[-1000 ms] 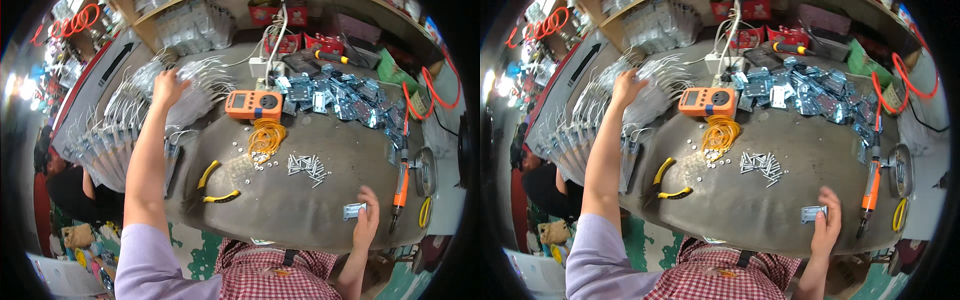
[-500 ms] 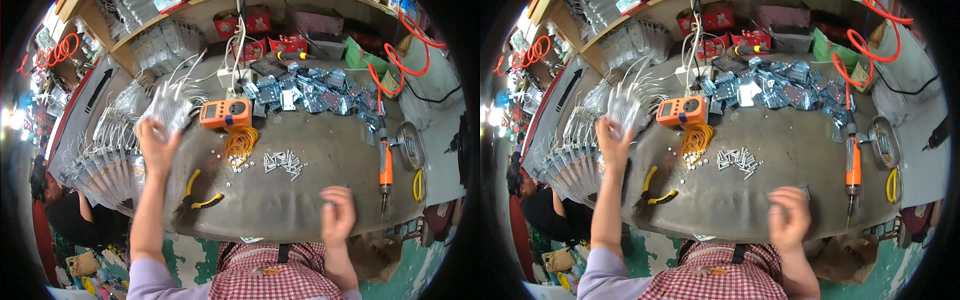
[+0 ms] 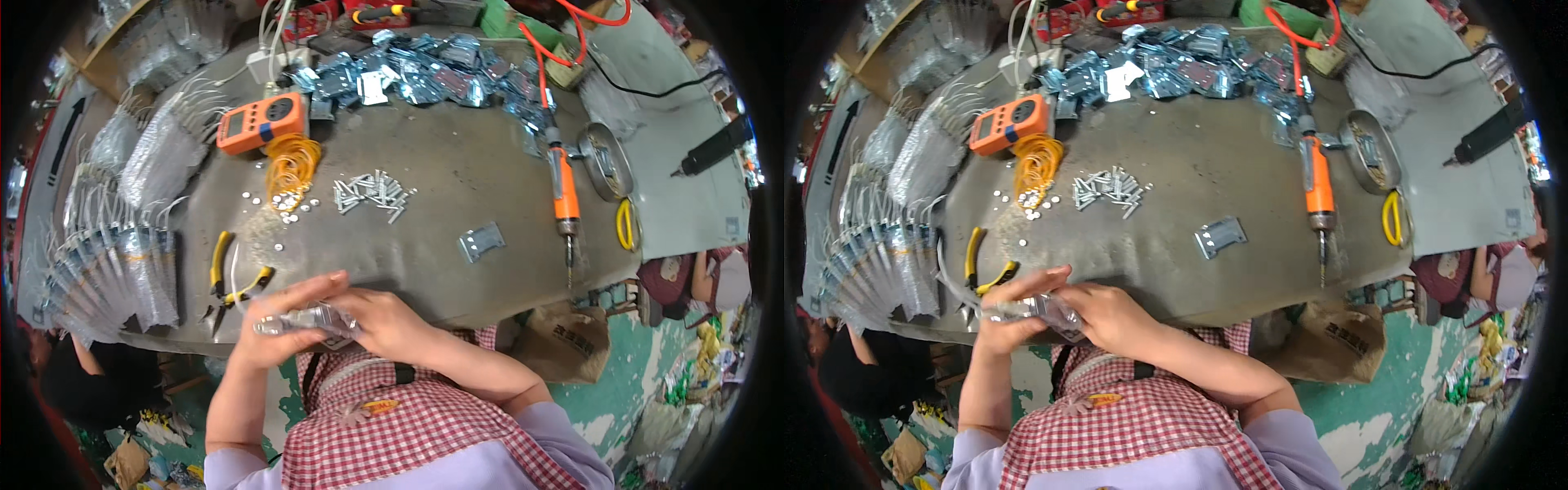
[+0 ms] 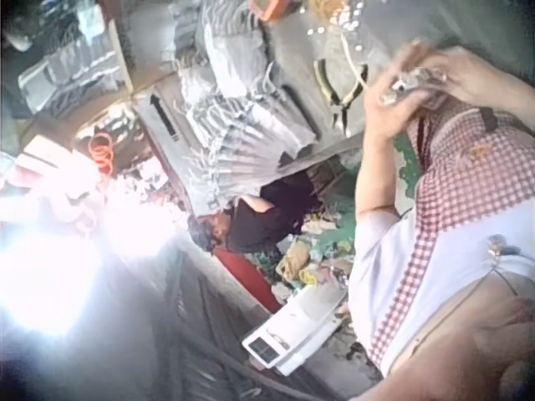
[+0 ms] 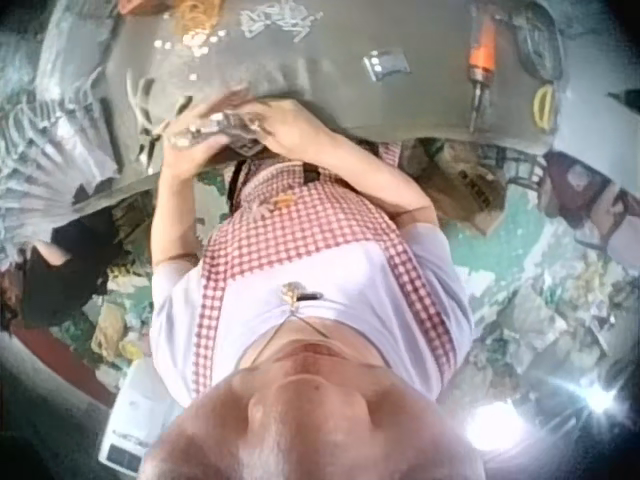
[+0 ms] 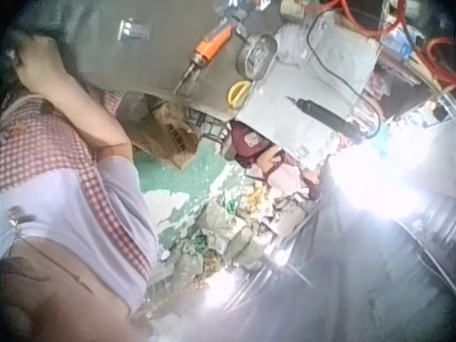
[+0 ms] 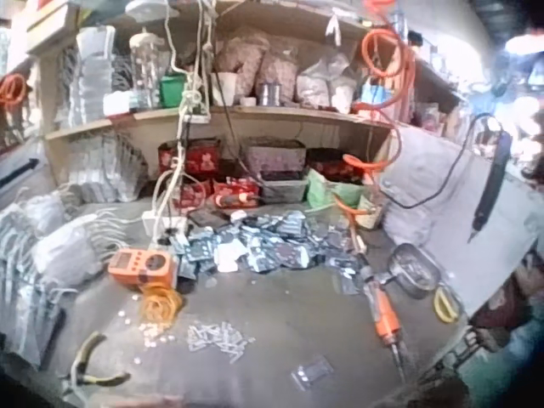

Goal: Assembling small electronic modules by attaching metal brackets with screws using a power screwdriver.

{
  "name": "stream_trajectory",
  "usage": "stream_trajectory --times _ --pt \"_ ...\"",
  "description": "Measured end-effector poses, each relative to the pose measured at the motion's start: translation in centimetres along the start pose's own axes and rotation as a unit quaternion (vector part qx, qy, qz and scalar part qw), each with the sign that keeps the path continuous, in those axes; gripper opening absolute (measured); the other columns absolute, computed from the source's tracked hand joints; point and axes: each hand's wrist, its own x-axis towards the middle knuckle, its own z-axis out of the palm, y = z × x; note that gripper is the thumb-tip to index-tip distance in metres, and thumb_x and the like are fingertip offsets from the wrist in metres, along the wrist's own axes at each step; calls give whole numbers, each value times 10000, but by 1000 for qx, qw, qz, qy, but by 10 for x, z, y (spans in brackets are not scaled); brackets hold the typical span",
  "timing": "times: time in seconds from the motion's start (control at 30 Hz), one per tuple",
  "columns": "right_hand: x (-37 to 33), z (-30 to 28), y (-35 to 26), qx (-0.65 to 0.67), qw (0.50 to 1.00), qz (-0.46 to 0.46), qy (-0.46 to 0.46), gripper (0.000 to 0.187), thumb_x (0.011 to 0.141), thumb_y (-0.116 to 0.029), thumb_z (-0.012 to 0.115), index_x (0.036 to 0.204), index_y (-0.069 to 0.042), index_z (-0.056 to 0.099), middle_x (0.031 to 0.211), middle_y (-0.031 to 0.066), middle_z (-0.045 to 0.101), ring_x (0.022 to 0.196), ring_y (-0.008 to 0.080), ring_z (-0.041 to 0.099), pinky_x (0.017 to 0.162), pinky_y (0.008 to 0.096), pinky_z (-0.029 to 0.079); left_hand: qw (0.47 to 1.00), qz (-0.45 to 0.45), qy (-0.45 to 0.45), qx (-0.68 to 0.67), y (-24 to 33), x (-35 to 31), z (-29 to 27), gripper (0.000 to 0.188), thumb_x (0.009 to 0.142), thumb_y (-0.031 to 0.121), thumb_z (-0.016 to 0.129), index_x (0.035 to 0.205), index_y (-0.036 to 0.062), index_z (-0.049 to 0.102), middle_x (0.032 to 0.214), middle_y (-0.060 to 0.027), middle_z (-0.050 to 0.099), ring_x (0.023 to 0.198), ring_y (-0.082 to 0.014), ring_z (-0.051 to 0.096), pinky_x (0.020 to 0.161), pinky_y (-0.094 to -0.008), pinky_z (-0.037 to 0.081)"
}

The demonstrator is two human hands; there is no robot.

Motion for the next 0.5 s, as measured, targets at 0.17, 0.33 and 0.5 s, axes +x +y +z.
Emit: stream_trajectory --times 0.17,0.33,0.5 --pt "-20 -97 7 -372 907 -22 197 201 694 -38 667 891 -38 627 845 89 596 823 263 561 751 348 464 925 -138 140 -326 7 -1 25 542 808 154 659 1252 -55 428 1078 -194 593 957 -286 614 869 -398 482" --pt "-37 -117 16 -310 919 114 217 96 705 -11 676 791 -2 634 771 83 587 743 243 562 673 315 464 809 -286 31 -513 -3 -2 76 498 889 262 564 1260 -37 416 1110 -163 577 1006 -252 585 857 -393 491" --pt "-20 -51 -16 -101 974 43 197 173 633 -23 756 754 -30 631 738 59 582 667 188 564 558 283 449 841 -293 30 -453 -10 -3 97 459 922 246 503 1255 -49 390 1166 -227 538 1041 -289 575 875 -406 489"
